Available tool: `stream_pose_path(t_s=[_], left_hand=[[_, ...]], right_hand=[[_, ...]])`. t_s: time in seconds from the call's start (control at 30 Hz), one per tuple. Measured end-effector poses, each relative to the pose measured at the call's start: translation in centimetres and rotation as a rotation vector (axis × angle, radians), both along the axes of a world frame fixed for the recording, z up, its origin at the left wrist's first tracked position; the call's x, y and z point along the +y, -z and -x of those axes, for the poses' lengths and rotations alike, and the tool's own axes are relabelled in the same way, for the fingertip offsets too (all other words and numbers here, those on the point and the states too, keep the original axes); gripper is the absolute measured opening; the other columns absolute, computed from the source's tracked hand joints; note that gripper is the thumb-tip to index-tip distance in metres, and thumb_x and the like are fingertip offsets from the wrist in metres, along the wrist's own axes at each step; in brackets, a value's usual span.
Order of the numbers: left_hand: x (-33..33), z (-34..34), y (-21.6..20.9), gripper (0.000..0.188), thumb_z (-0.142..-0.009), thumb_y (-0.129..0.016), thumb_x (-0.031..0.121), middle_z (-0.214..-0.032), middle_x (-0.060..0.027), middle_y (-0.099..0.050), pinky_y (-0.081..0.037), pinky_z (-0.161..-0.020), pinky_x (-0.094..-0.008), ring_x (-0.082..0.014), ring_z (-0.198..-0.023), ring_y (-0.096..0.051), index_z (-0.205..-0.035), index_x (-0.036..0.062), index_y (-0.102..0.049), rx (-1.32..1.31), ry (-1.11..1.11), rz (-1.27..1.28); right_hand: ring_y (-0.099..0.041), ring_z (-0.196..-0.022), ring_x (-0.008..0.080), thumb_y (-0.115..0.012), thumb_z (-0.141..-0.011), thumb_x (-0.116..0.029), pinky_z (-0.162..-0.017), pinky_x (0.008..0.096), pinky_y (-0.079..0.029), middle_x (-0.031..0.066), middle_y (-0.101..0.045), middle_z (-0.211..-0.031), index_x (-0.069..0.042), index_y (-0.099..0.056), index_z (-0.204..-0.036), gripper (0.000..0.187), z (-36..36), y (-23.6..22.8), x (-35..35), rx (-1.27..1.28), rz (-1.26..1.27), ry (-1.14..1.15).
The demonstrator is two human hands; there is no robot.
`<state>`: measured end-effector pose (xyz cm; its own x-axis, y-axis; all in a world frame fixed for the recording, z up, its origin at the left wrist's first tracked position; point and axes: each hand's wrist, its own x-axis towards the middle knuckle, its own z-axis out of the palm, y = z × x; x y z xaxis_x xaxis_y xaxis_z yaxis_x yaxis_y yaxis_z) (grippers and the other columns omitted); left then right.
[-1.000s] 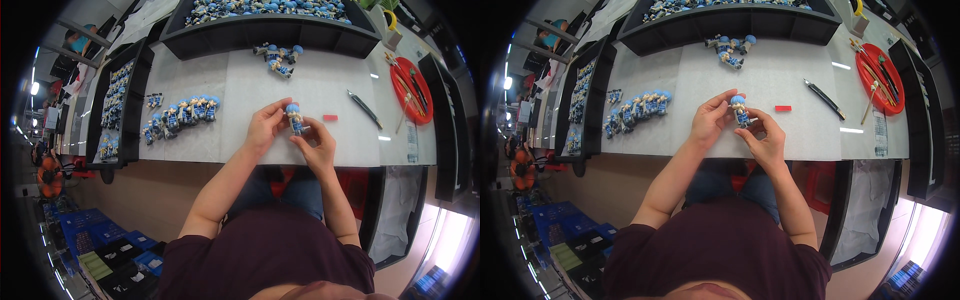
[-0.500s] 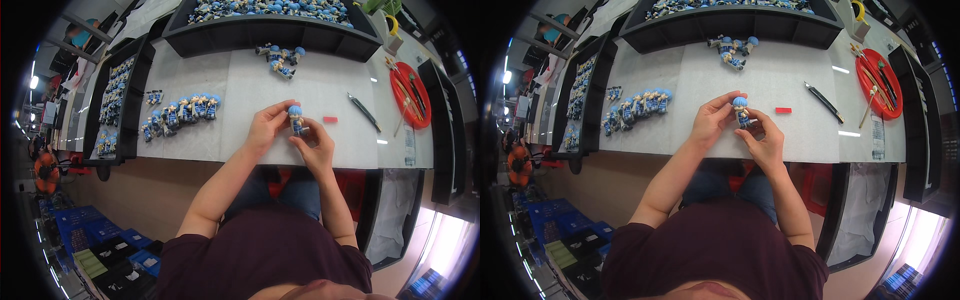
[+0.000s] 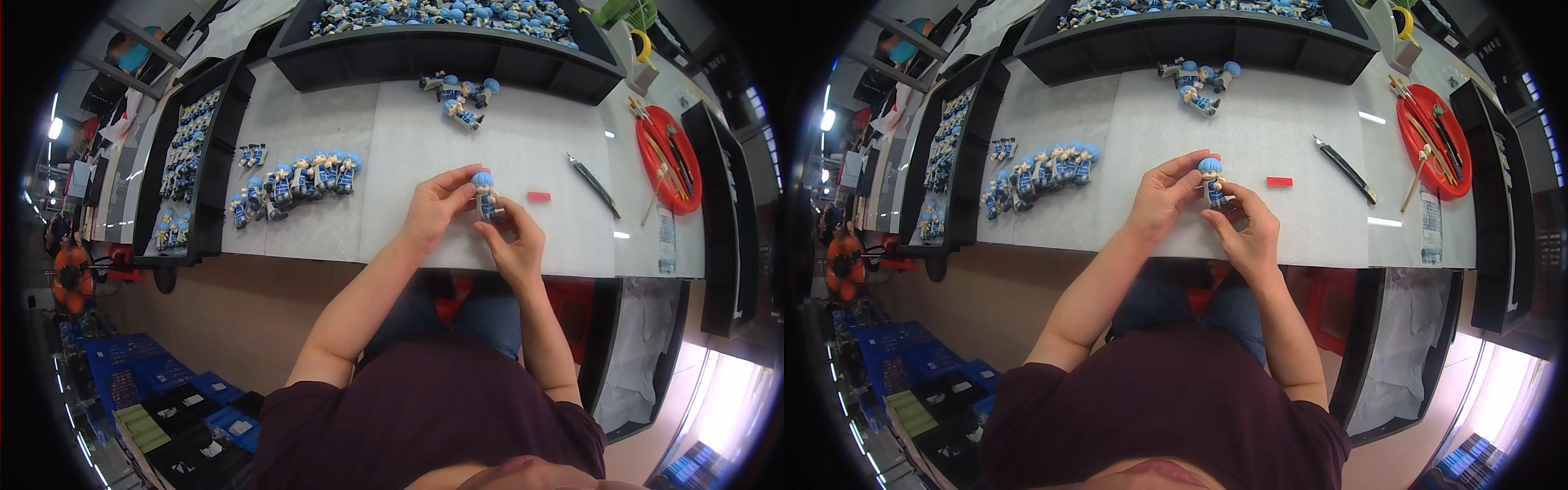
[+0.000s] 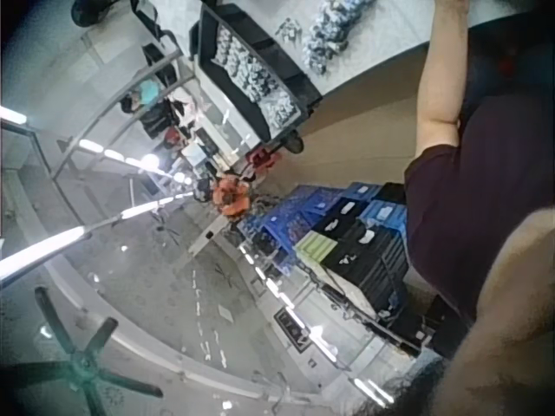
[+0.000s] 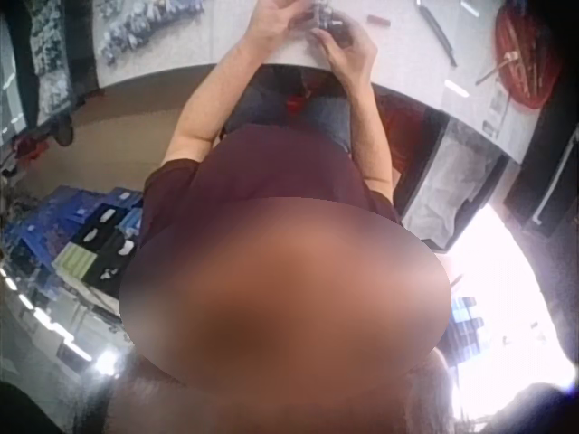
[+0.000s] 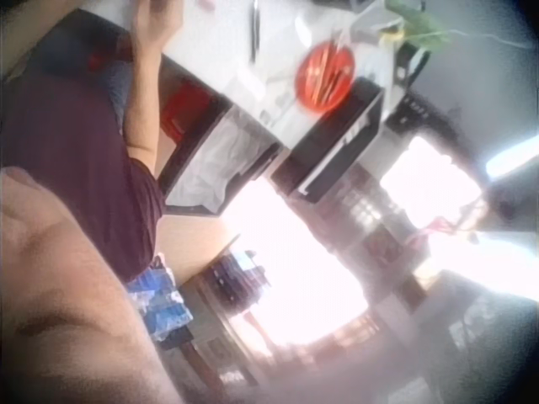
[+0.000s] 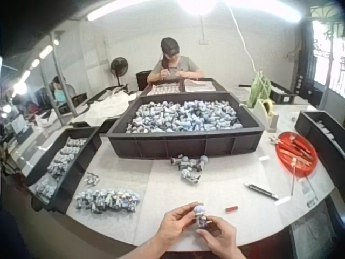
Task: The person assembles small blue and white figurines by hand at a white table. They repeatedly pick up a figurine, attach a small red piece to its head, and place it back on the table or into a black tray. The process is repeated for multiple units throughout the clip.
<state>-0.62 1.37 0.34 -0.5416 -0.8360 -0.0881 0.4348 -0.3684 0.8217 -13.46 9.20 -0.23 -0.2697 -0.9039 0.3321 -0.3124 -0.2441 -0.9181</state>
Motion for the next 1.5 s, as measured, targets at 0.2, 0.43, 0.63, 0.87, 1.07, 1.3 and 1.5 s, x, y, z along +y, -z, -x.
stream_pose_path(t_s=[0.2,0.43,0.63,0.87,1.07,1.3,1.5], left_hand=[[-0.04,-0.04,0.15,0.026,-0.086,-0.054,0.004,-0.112,-0.0118,-0.058,-0.048,-0.085,-0.0314,-0.0171,-0.099,-0.056,-0.111,0.001,-0.055,-0.026,-0.013,0.018],[-0.1,-0.04,0.09,0.025,-0.086,-0.054,0.003,-0.112,-0.0137,-0.057,-0.047,-0.086,-0.0317,-0.0181,-0.098,-0.057,-0.111,0.0012,-0.054,-0.011,0.011,0.054],[-0.14,0.0,0.26,0.025,-0.085,-0.054,0.002,-0.112,-0.0142,-0.057,-0.047,-0.086,-0.0323,-0.0182,-0.098,-0.057,-0.11,0.0013,-0.054,-0.02,0.006,0.073],[-0.18,0.02,0.16,0.025,-0.084,-0.053,-0.003,-0.106,-0.01,-0.058,-0.049,-0.084,-0.0299,-0.0161,-0.095,-0.057,-0.109,-0.001,-0.054,0.0,0.003,0.067],[0.07,-0.1,0.05,0.03,-0.081,-0.052,-0.005,-0.113,-0.0146,-0.056,-0.048,-0.085,-0.0331,-0.018,-0.098,-0.057,-0.11,0.002,-0.053,-0.009,-0.019,0.108],[-0.02,-0.15,0.27,0.035,-0.079,-0.051,-0.006,-0.113,-0.0136,-0.056,-0.047,-0.087,-0.0344,-0.0188,-0.1,-0.056,-0.114,0.0001,-0.051,0.01,0.01,0.091],[0.11,-0.23,0.36,0.038,-0.082,-0.051,-0.004,-0.109,-0.0093,-0.058,-0.045,-0.087,-0.0303,-0.0156,-0.1,-0.056,-0.119,0.0007,-0.051,-0.071,0.064,0.16]], right_hand=[[-0.062,-0.079,0.0145,-0.073,-0.07,-0.003,-0.066,0.0246,-0.051,0.0117,-0.063,-0.093,0.004,-0.058,-0.102,0.036,0.1,0.12,0.02,-0.021,0.031,-0.021],[-0.062,-0.084,0.0157,-0.072,-0.07,-0.001,-0.072,0.0263,-0.052,0.0127,-0.063,-0.096,0.004,-0.058,-0.101,0.035,0.09,0.16,0.0,-0.035,0.029,-0.033],[-0.062,-0.085,0.0159,-0.071,-0.07,0.001,-0.073,0.0266,-0.052,0.0126,-0.062,-0.096,0.004,-0.057,-0.101,0.034,0.1,0.23,0.01,-0.04,0.026,-0.034],[-0.061,-0.086,0.016,-0.069,-0.071,0.004,-0.074,0.0269,-0.052,0.012,-0.062,-0.096,0.004,-0.056,-0.102,0.034,0.05,0.04,0.09,-0.049,0.025,-0.03],[-0.06,-0.089,0.0163,-0.066,-0.072,0.006,-0.076,0.0269,-0.051,0.0122,-0.061,-0.099,0.004,-0.056,-0.104,0.033,0.14,0.17,0.01,-0.089,0.029,-0.019],[-0.059,-0.09,0.0159,-0.069,-0.071,0.004,-0.075,0.0277,-0.05,0.0111,-0.058,-0.102,0.0,-0.048,-0.113,0.047,0.15,0.32,-0.05,-0.132,0.047,-0.04],[-0.056,-0.085,0.0144,-0.075,-0.066,-0.001,-0.071,0.0273,-0.05,0.0064,-0.052,-0.1,-0.004,-0.043,-0.112,0.057,0.48,0.75,-0.01,-0.053,0.05,-0.085]])
